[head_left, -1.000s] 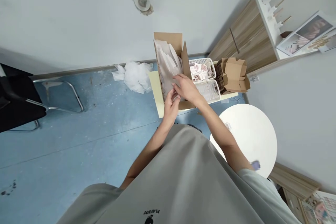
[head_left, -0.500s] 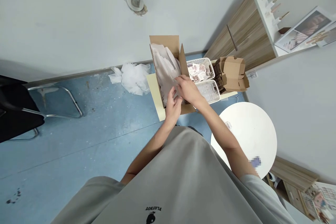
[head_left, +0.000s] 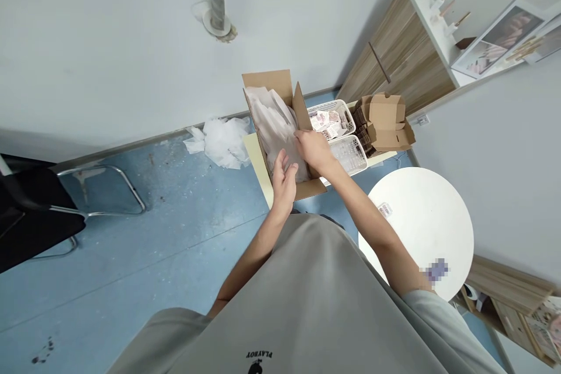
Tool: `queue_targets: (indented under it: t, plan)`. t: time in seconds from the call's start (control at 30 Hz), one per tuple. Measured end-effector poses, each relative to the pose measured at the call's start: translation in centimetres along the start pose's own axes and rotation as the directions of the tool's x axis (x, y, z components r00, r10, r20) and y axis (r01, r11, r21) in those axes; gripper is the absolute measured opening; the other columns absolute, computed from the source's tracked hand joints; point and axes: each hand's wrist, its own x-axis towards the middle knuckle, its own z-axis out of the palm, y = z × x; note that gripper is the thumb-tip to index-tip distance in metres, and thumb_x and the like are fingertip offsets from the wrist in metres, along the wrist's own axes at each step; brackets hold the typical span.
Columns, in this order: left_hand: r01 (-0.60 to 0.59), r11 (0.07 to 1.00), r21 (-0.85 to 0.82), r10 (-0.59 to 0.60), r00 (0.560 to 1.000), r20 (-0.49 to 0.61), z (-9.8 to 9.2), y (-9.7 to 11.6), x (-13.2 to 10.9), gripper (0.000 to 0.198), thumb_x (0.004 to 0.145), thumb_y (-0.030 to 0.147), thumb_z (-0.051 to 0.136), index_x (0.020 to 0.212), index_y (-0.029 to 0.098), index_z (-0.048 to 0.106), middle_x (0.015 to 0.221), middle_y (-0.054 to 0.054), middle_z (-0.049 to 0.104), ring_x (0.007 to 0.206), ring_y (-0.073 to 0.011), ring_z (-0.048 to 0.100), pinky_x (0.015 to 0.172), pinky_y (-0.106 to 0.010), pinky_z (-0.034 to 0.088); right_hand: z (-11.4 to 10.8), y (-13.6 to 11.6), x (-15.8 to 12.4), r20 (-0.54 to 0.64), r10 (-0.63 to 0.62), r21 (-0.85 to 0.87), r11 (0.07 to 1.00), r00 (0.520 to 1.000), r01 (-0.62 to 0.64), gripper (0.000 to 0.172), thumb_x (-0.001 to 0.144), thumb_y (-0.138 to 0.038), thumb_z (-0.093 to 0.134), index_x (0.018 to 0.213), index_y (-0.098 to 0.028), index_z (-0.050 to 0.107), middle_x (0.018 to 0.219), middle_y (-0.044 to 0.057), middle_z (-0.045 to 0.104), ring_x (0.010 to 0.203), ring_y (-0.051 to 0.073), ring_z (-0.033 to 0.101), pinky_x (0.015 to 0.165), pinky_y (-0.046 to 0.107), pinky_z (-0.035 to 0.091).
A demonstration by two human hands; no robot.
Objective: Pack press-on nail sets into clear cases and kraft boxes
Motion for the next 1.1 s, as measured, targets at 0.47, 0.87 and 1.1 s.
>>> queue_targets:
  t: [0.47,0.87,1.1]
  plan:
    - [0.073,0.997,-0.034,-0.075,0.996,-0.041,-0.2,-0.3,0.7,0.064,0.101,0.036,0.066,0.164,0.03,0.052,0.184,-0.01,0.04,0.171,-0.0324,0.04,0.139,-0.05,0.037,1.6,-2.2,4.8,0.052,0.041,-0.011,0.999,0.998,-0.041,0.042,0.104,0.003,0.045,0.127,-0.007,0.078,0.131,0.028,0.077,0.122,0.034,0.079,0.1,0.042,0.064]
    - [0.066,0.997,-0.033,-0.066,0.998,0.01,-0.5,-0.3,0.7,0.059,0.106,0.044,0.068,0.162,0.035,0.054,0.183,-0.008,0.041,0.171,-0.0343,0.04,0.138,-0.052,0.039,-2.8,1.9,-2.9,-0.481,0.171,0.473,0.877,0.86,0.091,0.032,0.117,-0.044,0.047,0.127,-0.024,0.07,0.128,0.013,0.073,0.122,0.03,0.07,0.105,0.046,0.061]
    - [0.02,0.993,-0.115,-0.005,0.991,0.133,0.8,2.9,0.3,0.065,0.106,0.065,0.067,0.162,0.036,0.053,0.179,-0.008,0.048,0.165,-0.033,0.049,0.131,-0.05,0.051,-5.1,4.1,-11.3,-0.593,0.373,0.66,0.733,0.714,0.165,0.036,0.113,-0.06,0.051,0.116,-0.029,0.068,0.135,0.012,0.075,0.12,0.028,0.075,0.084,0.042,0.067]
